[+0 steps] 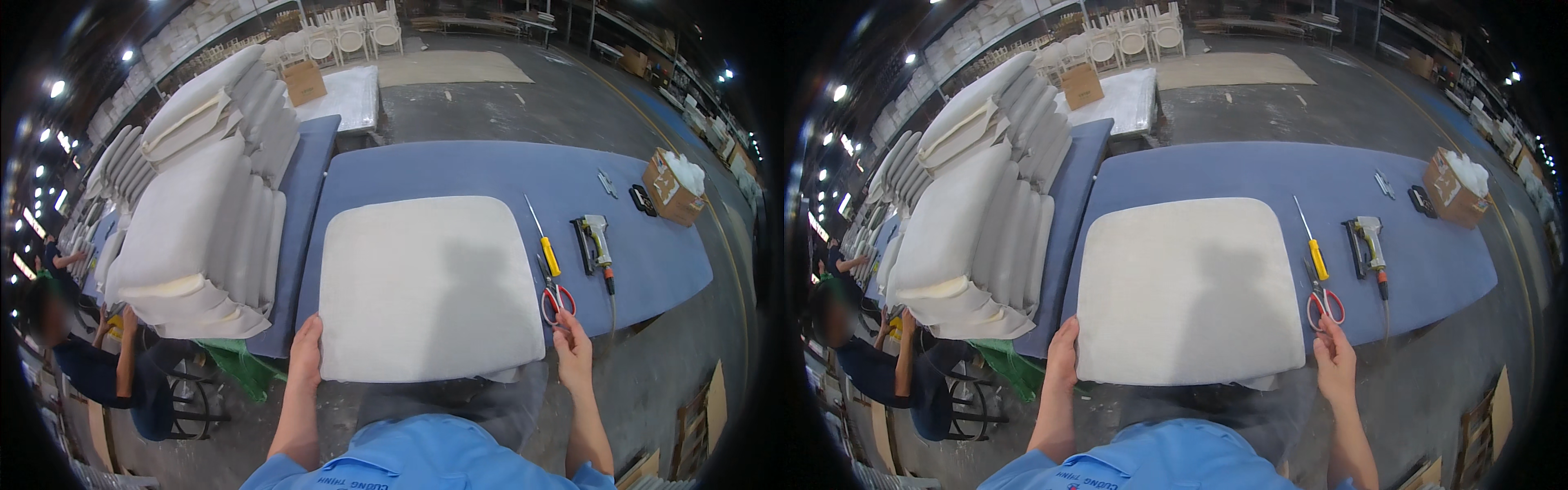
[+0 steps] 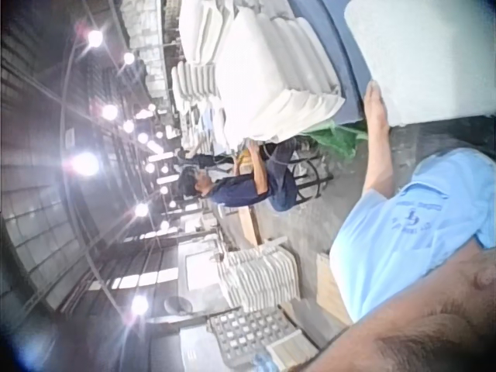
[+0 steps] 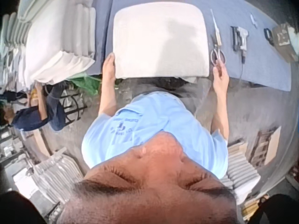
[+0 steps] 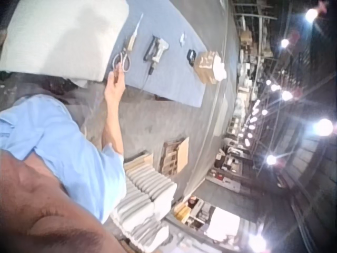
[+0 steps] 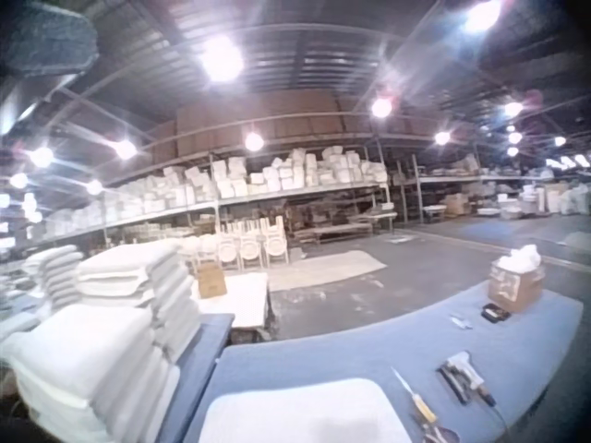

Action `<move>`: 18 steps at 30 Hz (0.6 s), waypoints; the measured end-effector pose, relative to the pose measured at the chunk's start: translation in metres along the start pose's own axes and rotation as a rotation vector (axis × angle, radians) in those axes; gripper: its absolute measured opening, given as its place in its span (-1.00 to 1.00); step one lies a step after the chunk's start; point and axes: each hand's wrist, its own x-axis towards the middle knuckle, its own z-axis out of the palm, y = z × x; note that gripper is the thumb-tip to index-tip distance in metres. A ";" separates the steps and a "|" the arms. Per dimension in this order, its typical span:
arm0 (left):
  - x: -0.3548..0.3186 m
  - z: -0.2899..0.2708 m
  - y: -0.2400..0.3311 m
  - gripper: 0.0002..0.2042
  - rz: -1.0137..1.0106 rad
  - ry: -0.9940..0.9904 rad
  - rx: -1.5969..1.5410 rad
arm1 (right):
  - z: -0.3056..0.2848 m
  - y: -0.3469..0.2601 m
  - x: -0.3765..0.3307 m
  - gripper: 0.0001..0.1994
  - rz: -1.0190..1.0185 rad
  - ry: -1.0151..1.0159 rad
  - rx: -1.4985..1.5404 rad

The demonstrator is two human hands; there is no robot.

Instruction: The person uses a yellow utility knife to trim the edges of a white cushion cover and then uses scissors to snip loose threads. The person handles multiple cushions, turning them over and placing them on a blue work table in a warehouse setting.

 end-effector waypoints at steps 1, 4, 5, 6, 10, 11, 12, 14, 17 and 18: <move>-0.002 0.001 0.002 -0.58 0.005 0.008 0.016 | 0.002 -0.001 0.003 -0.50 0.020 -0.016 -0.003; -0.002 -0.002 0.002 -0.59 0.008 0.021 0.031 | 0.015 -0.001 0.007 -0.51 0.072 -0.053 -0.051; -0.002 -0.004 0.001 -0.58 0.010 0.024 0.031 | 0.019 -0.002 0.008 -0.51 0.071 -0.072 -0.041; -0.001 -0.006 0.000 -0.58 0.013 0.027 0.030 | 0.024 -0.002 0.010 -0.51 0.070 -0.092 -0.032; -0.001 -0.008 -0.003 -0.57 0.003 0.037 0.023 | 0.034 -0.003 0.016 -0.52 0.020 -0.134 -0.062; -0.001 -0.004 -0.001 -0.57 0.023 0.043 0.017 | 0.035 -0.005 0.015 -0.52 -0.005 -0.120 -0.046; -0.003 -0.002 0.000 -0.56 0.004 0.086 0.036 | 0.035 -0.005 0.016 -0.52 0.025 -0.123 -0.053; 0.001 -0.007 -0.004 -0.55 0.020 0.089 0.044 | 0.033 -0.004 0.018 -0.50 0.045 -0.140 -0.051; 0.002 -0.005 -0.004 -0.55 -0.010 0.057 0.020 | 0.037 0.007 0.018 -0.49 0.094 -0.087 0.027; 0.001 -0.004 -0.002 -0.55 -0.003 0.053 0.031 | 0.037 0.009 0.020 -0.49 0.100 -0.098 0.049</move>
